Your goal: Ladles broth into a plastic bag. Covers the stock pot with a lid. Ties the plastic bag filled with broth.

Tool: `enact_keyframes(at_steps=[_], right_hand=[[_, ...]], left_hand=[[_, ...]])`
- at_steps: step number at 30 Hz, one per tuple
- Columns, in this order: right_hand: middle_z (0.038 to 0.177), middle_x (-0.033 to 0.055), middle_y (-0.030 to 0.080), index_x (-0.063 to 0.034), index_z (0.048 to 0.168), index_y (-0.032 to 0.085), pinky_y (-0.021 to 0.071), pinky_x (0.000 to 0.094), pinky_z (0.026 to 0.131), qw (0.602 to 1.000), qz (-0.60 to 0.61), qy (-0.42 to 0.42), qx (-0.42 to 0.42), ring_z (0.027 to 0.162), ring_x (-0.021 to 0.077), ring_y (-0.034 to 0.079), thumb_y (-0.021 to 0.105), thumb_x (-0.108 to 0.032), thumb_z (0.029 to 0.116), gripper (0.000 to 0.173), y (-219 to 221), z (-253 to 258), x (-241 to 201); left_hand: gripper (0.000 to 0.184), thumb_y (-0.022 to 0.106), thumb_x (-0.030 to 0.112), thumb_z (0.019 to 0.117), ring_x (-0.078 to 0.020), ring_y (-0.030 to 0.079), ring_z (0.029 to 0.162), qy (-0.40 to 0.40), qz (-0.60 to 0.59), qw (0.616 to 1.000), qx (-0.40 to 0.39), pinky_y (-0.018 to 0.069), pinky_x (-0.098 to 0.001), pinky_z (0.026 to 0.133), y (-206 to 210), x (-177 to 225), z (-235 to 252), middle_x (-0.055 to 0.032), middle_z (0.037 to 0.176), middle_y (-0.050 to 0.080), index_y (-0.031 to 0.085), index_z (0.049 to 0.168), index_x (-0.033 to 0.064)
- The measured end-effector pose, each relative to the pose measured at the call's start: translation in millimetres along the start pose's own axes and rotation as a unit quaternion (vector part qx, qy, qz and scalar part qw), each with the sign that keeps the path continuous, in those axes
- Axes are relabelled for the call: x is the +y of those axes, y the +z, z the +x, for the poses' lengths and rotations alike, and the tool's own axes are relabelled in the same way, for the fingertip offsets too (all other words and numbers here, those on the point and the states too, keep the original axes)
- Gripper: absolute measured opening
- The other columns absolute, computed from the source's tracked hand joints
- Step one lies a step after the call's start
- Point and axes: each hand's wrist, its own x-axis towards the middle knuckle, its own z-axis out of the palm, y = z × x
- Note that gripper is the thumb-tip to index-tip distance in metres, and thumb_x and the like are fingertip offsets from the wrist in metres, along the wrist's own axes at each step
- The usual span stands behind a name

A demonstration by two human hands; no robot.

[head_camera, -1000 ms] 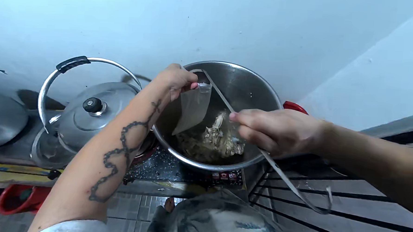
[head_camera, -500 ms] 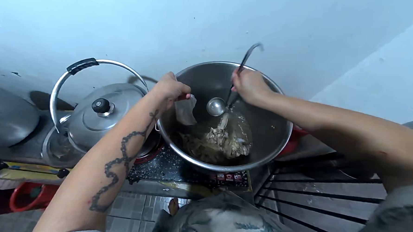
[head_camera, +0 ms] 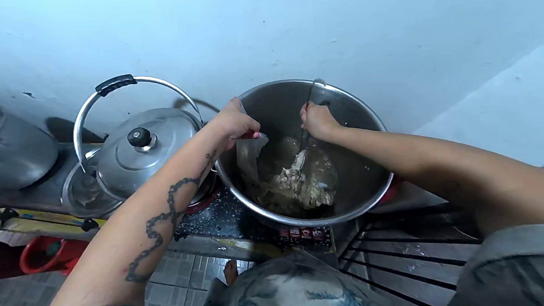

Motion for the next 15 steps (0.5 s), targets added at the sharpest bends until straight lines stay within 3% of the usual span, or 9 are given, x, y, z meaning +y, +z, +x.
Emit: enact_keyframes(at_steps=[3,7,10,12,15], right_hand=[[0.126,0.0322,0.063,0.0111,0.135,0.052,0.0483,0.0574,0.103,0.997,0.030,0.065,0.015,0.119,0.0441,0.064,0.031,-0.016,0.1129,0.040,-18,-2,10],[0.118,0.0280,0.066,0.0111,0.130,0.054,0.0540,0.0508,0.098,0.990,0.110,0.038,0.084,0.107,0.0356,0.070,0.029,-0.020,0.1140,0.043,-49,-19,20],[0.117,0.0232,0.067,0.0084,0.130,0.056,0.0549,0.0462,0.095,0.986,0.129,0.008,0.105,0.103,0.0282,0.071,0.030,-0.019,0.1136,0.041,-87,-39,5],[0.113,0.0182,0.068,0.0067,0.127,0.057,0.0574,0.0401,0.089,0.982,0.141,-0.014,0.128,0.095,0.0197,0.072,0.030,-0.021,0.1131,0.041,-111,-47,-7],[0.104,0.0092,0.065,0.0044,0.121,0.058,0.0613,0.0293,0.081,0.970,0.184,-0.042,0.154,0.083,0.0082,0.071,0.033,-0.021,0.1125,0.037,-142,-58,-31]], left_hand=[[0.097,0.066,-0.018,0.0828,-0.0144,0.064,0.083,0.006,0.012,1.000,0.003,0.0567,-0.0242,0.069,3,-1,2,-0.0216,0.140,0.042,0.013,0.160,0.0070],[0.092,0.068,-0.017,0.0822,-0.0164,0.064,0.086,0.011,0.024,1.000,0.003,0.0572,-0.0267,0.071,3,-2,8,-0.0215,0.139,0.042,0.018,0.156,0.0050],[0.083,0.066,-0.014,0.0865,-0.0127,0.064,0.080,-0.001,0.005,1.000,0.005,0.0569,-0.0234,0.070,9,-1,14,-0.0200,0.125,0.049,0.019,0.154,0.0016],[0.071,0.064,-0.012,0.0880,-0.0105,0.063,0.074,-0.009,0.000,1.000,0.010,0.0561,-0.0221,0.069,15,2,17,-0.0161,0.108,0.056,0.029,0.148,-0.0013],[0.056,0.066,-0.009,0.0882,-0.0092,0.063,0.073,-0.026,0.014,1.000,0.004,0.0560,-0.0217,0.070,25,2,27,-0.0121,0.099,0.058,0.039,0.137,-0.0048]])
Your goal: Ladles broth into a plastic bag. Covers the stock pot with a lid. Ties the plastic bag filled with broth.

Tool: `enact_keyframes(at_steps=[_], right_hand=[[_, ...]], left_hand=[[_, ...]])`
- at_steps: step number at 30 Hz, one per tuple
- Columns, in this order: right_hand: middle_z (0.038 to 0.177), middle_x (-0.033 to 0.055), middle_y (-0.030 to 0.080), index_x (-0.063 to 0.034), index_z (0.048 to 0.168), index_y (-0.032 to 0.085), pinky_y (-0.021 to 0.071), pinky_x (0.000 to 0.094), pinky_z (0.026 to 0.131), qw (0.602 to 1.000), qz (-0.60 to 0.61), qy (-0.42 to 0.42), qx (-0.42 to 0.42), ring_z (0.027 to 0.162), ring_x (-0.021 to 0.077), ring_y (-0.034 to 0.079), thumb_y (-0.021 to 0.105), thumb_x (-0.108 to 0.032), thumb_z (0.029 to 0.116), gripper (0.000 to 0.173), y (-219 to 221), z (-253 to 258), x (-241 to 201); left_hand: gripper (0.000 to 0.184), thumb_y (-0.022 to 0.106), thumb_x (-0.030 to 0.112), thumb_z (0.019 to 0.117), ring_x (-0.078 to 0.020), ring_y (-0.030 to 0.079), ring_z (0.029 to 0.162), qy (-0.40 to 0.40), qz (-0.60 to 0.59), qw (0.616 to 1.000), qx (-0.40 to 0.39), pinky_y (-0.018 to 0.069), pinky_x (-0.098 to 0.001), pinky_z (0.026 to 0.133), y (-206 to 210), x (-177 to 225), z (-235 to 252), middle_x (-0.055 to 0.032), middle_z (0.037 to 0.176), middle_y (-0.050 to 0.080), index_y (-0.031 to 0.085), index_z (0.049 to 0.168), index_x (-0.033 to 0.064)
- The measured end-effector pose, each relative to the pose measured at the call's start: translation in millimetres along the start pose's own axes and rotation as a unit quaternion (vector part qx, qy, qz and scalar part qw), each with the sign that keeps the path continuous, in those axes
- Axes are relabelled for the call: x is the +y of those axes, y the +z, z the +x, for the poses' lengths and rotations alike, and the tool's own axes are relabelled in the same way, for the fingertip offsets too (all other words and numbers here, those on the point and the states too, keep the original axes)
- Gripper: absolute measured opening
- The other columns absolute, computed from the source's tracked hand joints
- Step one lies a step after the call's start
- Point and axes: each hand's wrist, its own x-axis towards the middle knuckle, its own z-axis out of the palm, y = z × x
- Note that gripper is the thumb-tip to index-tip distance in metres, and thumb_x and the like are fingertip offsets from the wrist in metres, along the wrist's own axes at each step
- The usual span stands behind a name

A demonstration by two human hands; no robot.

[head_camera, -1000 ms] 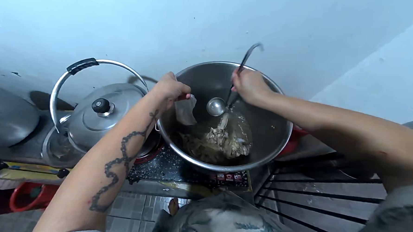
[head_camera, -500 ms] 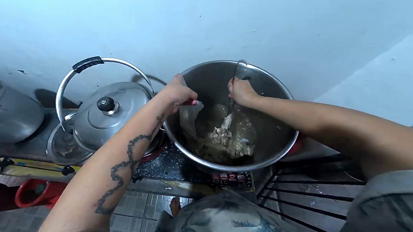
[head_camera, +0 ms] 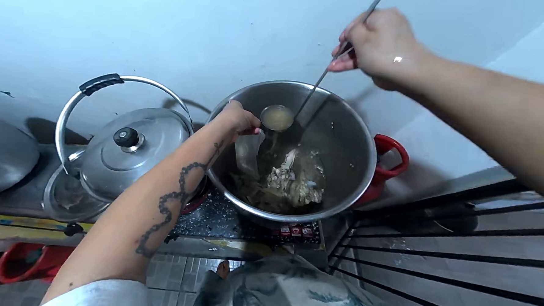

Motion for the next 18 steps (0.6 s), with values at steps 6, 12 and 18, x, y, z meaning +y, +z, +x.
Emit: enact_keyframes(at_steps=[6,12,18], right_hand=[[0.088,-0.0003,0.065,-0.0027,0.108,0.058,0.0624,0.0218,0.073,0.997,0.005,-0.072,-0.007,0.073,0.0025,0.070,0.039,-0.020,0.1106,0.026,-1,-25,-46],[0.093,0.0164,0.069,0.0059,0.106,0.066,0.0588,0.0351,0.072,0.899,-0.127,-0.419,-0.003,0.078,0.0222,0.070,0.044,-0.013,0.1081,0.029,46,-90,6],[0.104,0.0191,0.070,-0.0005,0.106,0.059,0.0590,0.0312,0.064,0.680,-0.241,-0.689,-0.072,0.089,0.0279,0.073,0.047,-0.005,0.1043,0.013,42,-125,76]], left_hand=[[0.025,0.067,-0.001,0.0916,-0.0058,0.060,0.067,0.011,0.027,0.999,-0.024,0.0534,-0.0208,0.069,12,12,4,-0.0040,0.084,0.060,0.053,0.112,-0.0026],[0.031,0.061,0.000,0.0950,-0.0019,0.057,0.065,0.067,-0.021,0.997,-0.031,0.0506,-0.0166,0.065,-3,31,-19,-0.0007,0.080,0.058,0.046,0.122,0.0006],[0.051,0.059,-0.005,0.0940,-0.0020,0.056,0.063,0.073,-0.062,0.995,-0.027,0.0497,-0.0142,0.062,-15,33,-39,-0.0026,0.083,0.056,0.038,0.140,-0.0006]])
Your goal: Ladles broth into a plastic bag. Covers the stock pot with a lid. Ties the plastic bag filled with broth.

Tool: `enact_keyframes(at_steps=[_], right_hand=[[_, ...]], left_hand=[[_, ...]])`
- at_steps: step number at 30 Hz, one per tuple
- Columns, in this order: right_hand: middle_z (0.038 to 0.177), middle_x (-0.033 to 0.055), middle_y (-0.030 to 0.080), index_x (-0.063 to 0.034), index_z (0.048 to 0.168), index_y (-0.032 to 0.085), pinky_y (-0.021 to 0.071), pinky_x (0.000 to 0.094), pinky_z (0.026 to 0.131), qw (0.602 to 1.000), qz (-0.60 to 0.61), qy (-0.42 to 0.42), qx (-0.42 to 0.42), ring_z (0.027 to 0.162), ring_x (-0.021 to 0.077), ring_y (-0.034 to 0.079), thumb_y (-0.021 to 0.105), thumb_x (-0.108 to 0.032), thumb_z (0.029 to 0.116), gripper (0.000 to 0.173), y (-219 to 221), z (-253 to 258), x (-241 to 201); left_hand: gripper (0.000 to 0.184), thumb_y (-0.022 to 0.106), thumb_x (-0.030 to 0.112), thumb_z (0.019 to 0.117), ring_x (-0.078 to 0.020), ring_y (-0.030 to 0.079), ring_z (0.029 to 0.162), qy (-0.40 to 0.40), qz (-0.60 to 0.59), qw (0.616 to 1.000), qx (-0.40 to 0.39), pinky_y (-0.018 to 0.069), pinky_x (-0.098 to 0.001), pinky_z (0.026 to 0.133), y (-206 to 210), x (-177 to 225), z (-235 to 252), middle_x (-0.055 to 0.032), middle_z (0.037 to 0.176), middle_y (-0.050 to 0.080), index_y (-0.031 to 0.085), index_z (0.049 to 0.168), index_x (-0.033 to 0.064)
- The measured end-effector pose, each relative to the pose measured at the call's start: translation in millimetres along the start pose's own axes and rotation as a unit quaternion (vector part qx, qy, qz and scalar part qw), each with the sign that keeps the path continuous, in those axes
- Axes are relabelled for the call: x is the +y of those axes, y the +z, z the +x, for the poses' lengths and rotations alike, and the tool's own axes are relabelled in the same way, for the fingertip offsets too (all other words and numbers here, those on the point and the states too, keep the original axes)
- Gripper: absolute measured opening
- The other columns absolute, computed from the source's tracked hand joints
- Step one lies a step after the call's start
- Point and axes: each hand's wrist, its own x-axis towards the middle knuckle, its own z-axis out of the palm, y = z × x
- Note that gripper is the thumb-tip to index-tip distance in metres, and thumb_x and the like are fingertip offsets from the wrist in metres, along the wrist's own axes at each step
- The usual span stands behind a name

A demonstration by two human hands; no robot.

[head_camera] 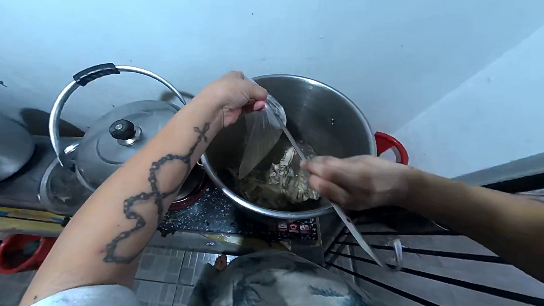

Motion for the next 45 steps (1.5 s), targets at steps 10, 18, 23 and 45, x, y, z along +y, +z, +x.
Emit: enact_keyframes(at_steps=[10,18,23,45], right_hand=[[0.109,0.0130,0.072,0.0103,0.116,0.054,0.0628,0.0298,0.083,0.847,0.108,0.459,0.246,0.090,0.0086,0.074,0.034,-0.019,0.1128,0.036,-21,-2,31],[0.103,0.0186,0.068,0.0103,0.126,0.054,0.0610,0.0355,0.082,0.739,0.165,0.644,0.109,0.085,0.0188,0.073,0.033,-0.019,0.1129,0.038,5,34,94],[0.116,0.0319,0.063,0.0134,0.126,0.054,0.0516,0.0563,0.096,0.756,0.168,0.624,-0.107,0.109,0.0446,0.066,0.032,-0.018,0.1128,0.041,77,41,107],[0.119,0.0272,0.066,0.0100,0.126,0.059,0.0512,0.0535,0.098,0.655,0.227,0.721,-0.021,0.109,0.0348,0.068,0.029,-0.021,0.1130,0.045,22,22,134]], left_hand=[[0.038,0.060,-0.004,0.0949,-0.0016,0.056,0.060,-0.031,0.001,0.999,0.037,0.0502,-0.0145,0.061,-12,-17,9,-0.0005,0.077,0.056,0.043,0.129,0.0003],[0.067,0.061,-0.010,0.0917,-0.0048,0.058,0.064,-0.048,0.002,0.997,0.056,0.0515,-0.0164,0.063,-22,-32,12,-0.0075,0.090,0.056,0.028,0.150,-0.0020],[0.066,0.060,-0.013,0.0898,-0.0047,0.058,0.063,-0.041,0.005,0.998,0.038,0.0511,-0.0164,0.062,-23,-38,4,-0.0074,0.089,0.057,0.029,0.148,-0.0029],[0.067,0.059,-0.013,0.0914,-0.0059,0.057,0.066,-0.042,-0.012,0.999,0.024,0.0516,-0.0178,0.064,-12,-36,-1,-0.0086,0.095,0.055,0.028,0.149,-0.0006]])
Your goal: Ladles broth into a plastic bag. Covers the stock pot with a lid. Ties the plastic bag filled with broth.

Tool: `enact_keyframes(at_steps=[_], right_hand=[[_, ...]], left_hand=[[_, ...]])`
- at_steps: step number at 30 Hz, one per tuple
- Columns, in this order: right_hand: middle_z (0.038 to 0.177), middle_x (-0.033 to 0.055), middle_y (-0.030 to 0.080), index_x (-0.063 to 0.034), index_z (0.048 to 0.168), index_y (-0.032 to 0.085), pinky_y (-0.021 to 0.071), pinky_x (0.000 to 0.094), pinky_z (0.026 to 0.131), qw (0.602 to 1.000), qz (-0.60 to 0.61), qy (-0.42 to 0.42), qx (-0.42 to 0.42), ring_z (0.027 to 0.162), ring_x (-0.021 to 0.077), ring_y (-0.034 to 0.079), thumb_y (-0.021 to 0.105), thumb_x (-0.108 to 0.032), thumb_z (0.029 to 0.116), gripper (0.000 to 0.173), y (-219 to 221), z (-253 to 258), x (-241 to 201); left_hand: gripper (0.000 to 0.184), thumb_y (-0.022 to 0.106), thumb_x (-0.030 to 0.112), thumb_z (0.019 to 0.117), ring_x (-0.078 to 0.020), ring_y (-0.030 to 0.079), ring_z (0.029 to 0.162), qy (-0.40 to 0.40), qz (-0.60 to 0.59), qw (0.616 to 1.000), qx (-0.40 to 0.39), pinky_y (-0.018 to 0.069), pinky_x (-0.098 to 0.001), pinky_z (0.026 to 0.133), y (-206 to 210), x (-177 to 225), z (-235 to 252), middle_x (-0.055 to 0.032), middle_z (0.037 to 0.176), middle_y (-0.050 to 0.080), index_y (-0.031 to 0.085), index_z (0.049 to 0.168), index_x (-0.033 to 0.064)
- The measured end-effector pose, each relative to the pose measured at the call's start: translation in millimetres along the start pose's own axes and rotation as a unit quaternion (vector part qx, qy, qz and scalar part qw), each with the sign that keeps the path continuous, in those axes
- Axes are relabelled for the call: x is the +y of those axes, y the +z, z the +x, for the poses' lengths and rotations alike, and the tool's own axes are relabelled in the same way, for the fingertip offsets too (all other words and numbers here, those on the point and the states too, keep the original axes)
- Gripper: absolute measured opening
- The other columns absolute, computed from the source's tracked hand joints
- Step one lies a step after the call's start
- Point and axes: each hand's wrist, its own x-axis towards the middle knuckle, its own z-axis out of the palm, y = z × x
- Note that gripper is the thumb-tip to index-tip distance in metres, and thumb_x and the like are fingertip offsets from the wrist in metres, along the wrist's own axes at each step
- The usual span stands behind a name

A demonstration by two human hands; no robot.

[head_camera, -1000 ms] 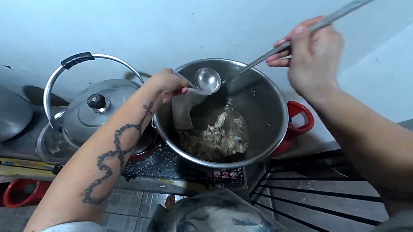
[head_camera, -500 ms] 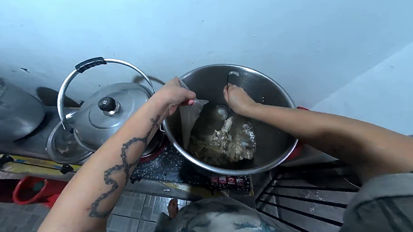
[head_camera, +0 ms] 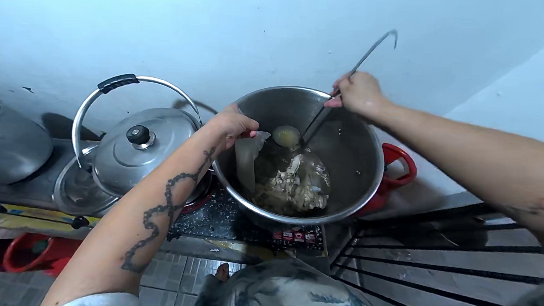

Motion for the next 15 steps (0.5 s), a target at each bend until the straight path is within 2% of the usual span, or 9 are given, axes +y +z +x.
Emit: enact_keyframes(at_steps=[2,3,6,10,12,14,15], right_hand=[[0.113,0.0196,0.067,0.0077,0.123,0.060,0.0564,0.0441,0.092,0.999,0.026,-0.028,0.018,0.098,0.0229,0.071,0.031,-0.022,0.1121,0.043,-23,-6,-21],[0.109,0.0149,0.066,0.0060,0.122,0.060,0.0586,0.0378,0.087,0.998,0.046,-0.035,0.027,0.092,0.0158,0.071,0.032,-0.022,0.1121,0.041,-33,-11,-35],[0.099,0.0063,0.064,0.0031,0.116,0.060,0.0613,0.0277,0.080,0.994,0.082,-0.063,0.045,0.080,0.0062,0.070,0.035,-0.021,0.1116,0.034,-57,-24,-73],[0.092,0.0029,0.061,0.0012,0.110,0.058,0.0614,0.0229,0.075,0.987,0.089,-0.126,0.049,0.075,0.0039,0.068,0.041,-0.018,0.1106,0.026,-62,-46,-108],[0.090,0.0026,0.064,-0.0002,0.110,0.059,0.0612,0.0237,0.074,0.984,0.032,-0.172,0.042,0.074,0.0039,0.069,0.039,-0.021,0.1113,0.029,-53,-67,-114],[0.088,0.0044,0.066,0.0001,0.112,0.061,0.0584,0.0262,0.072,0.958,-0.060,-0.274,0.054,0.074,0.0065,0.068,0.036,-0.021,0.1126,0.033,-36,-95,-104],[0.086,0.0077,0.067,0.0024,0.110,0.063,0.0562,0.0293,0.071,0.928,-0.085,-0.355,0.076,0.074,0.0112,0.067,0.038,-0.018,0.1114,0.032,-24,-106,-91]], left_hand=[[0.058,0.060,-0.012,0.0908,-0.0060,0.058,0.066,0.003,0.000,1.000,-0.001,0.0526,-0.0184,0.064,5,-2,4,-0.0080,0.093,0.056,0.036,0.142,-0.0003],[0.057,0.061,-0.011,0.0909,-0.0062,0.058,0.067,0.002,0.005,1.000,-0.003,0.0527,-0.0187,0.065,7,-3,6,-0.0082,0.093,0.056,0.037,0.141,-0.0011],[0.050,0.064,-0.010,0.0890,-0.0056,0.059,0.066,-0.001,0.024,1.000,0.001,0.0534,-0.0186,0.065,14,-5,12,-0.0073,0.090,0.058,0.043,0.133,-0.0033],[0.039,0.065,-0.007,0.0903,-0.0041,0.059,0.064,-0.001,0.033,0.999,-0.003,0.0529,-0.0180,0.066,23,-1,16,-0.0044,0.081,0.059,0.046,0.124,-0.0039],[0.031,0.064,-0.005,0.0918,-0.0037,0.058,0.062,0.011,0.022,1.000,0.003,0.0524,-0.0181,0.065,26,2,15,-0.0021,0.077,0.058,0.048,0.119,-0.0025],[0.021,0.061,-0.003,0.0940,-0.0028,0.056,0.060,0.030,-0.001,0.999,0.013,0.0502,-0.0174,0.062,23,8,12,0.0005,0.072,0.057,0.049,0.110,0.0017],[0.017,0.060,-0.003,0.0948,-0.0020,0.056,0.059,0.043,-0.016,0.999,0.015,0.0499,-0.0164,0.061,20,10,10,0.0016,0.070,0.057,0.050,0.107,0.0032]])
